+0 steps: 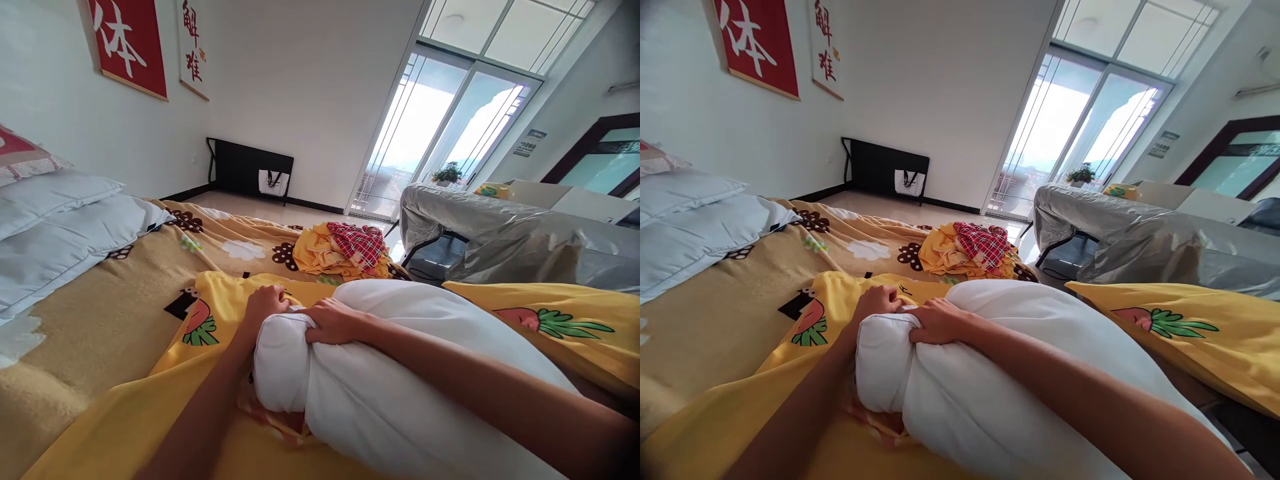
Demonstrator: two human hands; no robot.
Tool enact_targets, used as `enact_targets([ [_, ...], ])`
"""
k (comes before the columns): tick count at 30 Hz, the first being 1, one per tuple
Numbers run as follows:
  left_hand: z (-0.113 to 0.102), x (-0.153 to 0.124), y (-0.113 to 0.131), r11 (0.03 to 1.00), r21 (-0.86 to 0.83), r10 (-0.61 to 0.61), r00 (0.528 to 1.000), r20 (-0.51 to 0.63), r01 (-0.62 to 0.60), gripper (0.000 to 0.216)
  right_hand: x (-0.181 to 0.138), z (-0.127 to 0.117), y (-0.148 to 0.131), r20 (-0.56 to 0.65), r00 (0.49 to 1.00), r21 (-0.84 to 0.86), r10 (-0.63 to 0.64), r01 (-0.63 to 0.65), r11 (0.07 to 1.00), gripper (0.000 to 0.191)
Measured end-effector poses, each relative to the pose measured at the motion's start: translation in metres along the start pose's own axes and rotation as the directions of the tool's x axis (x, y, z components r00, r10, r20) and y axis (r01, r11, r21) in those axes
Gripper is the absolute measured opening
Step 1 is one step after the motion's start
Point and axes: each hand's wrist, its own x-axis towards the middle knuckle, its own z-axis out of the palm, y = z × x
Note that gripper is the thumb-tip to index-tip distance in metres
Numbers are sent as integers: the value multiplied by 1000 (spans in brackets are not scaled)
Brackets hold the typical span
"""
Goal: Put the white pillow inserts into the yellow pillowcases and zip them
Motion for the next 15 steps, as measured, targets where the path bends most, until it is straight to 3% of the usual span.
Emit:
enact_targets([
  [5,3,-2,12,989,11,144,989,13,-144,12,-3,1,-39,42,998,-95,38,-34,995,30],
  [9,-1,-6,20,975,-35,220,975,28,-219,17,5,-2,-61,109,994,-130,-14,28,991,32],
  [15,-17,-14,25,983,6,182,983,19,-182,13,10,-1,-34,52,999,-40,14,-12,999,32],
])
